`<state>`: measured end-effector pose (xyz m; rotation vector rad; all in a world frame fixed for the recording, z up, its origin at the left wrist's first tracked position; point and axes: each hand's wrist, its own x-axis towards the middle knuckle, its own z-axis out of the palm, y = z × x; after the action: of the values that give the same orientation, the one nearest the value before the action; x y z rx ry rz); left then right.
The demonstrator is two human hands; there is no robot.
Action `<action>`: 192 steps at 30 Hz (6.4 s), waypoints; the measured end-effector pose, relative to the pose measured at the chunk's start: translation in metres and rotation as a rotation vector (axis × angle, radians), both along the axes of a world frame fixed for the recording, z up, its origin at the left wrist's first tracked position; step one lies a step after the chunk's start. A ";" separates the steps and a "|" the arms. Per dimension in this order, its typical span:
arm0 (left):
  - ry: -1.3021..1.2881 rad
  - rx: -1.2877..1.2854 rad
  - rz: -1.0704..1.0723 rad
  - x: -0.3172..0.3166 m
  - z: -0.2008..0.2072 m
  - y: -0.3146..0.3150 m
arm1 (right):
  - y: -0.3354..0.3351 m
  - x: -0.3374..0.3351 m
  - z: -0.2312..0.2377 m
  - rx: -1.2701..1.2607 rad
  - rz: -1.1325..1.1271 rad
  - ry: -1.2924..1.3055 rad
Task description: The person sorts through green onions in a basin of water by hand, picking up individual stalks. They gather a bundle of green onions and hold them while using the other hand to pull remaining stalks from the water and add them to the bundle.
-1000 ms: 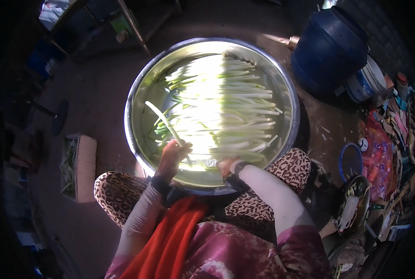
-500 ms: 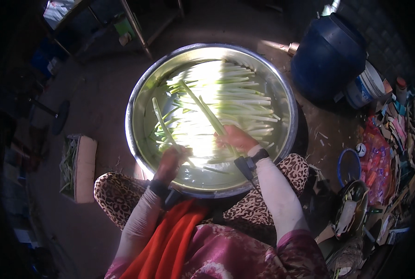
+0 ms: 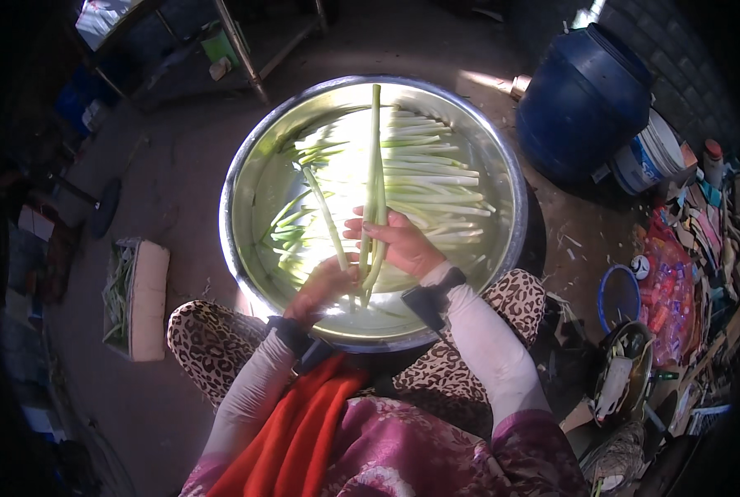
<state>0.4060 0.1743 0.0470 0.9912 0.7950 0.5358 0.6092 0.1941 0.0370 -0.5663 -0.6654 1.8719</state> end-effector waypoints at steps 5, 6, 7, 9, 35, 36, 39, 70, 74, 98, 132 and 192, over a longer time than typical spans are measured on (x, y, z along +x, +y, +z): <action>-0.053 0.015 -0.032 -0.002 -0.008 0.001 | 0.000 -0.008 0.006 0.060 0.018 -0.079; -0.018 0.027 -0.028 -0.001 -0.006 0.001 | 0.000 -0.010 0.007 0.104 0.021 -0.112; 0.016 0.039 -0.023 -0.001 -0.004 0.001 | 0.000 -0.011 0.009 0.122 0.018 -0.145; 0.015 0.046 -0.015 -0.001 -0.003 0.001 | 0.000 -0.012 0.014 0.114 0.021 -0.192; -0.063 0.028 0.169 -0.022 -0.002 0.005 | 0.019 -0.040 0.001 0.075 0.049 -0.465; -0.031 0.046 0.159 -0.022 0.001 0.005 | 0.018 -0.040 0.001 0.090 0.049 -0.461; -0.001 0.052 0.145 -0.020 -0.001 0.006 | 0.016 -0.038 0.001 0.120 0.049 -0.463; 0.116 0.141 0.096 -0.014 -0.002 0.012 | 0.025 0.005 0.031 0.081 -0.304 -0.424; 0.095 0.154 0.085 -0.010 0.002 0.005 | 0.023 -0.005 0.024 0.044 -0.335 -0.519; 0.066 0.097 0.082 -0.008 -0.008 0.004 | -0.002 -0.058 0.021 0.227 -0.084 -0.544; -0.201 -0.165 0.577 -0.023 -0.031 0.030 | -0.003 -0.054 0.009 0.536 -0.029 -1.154; -0.755 -0.239 0.694 -0.056 -0.006 0.051 | -0.053 0.119 0.141 0.213 -0.205 -0.996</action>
<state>0.3502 0.2254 0.0411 0.2097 0.4741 1.2846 0.7287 0.1414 0.1778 -1.3820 -1.3577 1.2193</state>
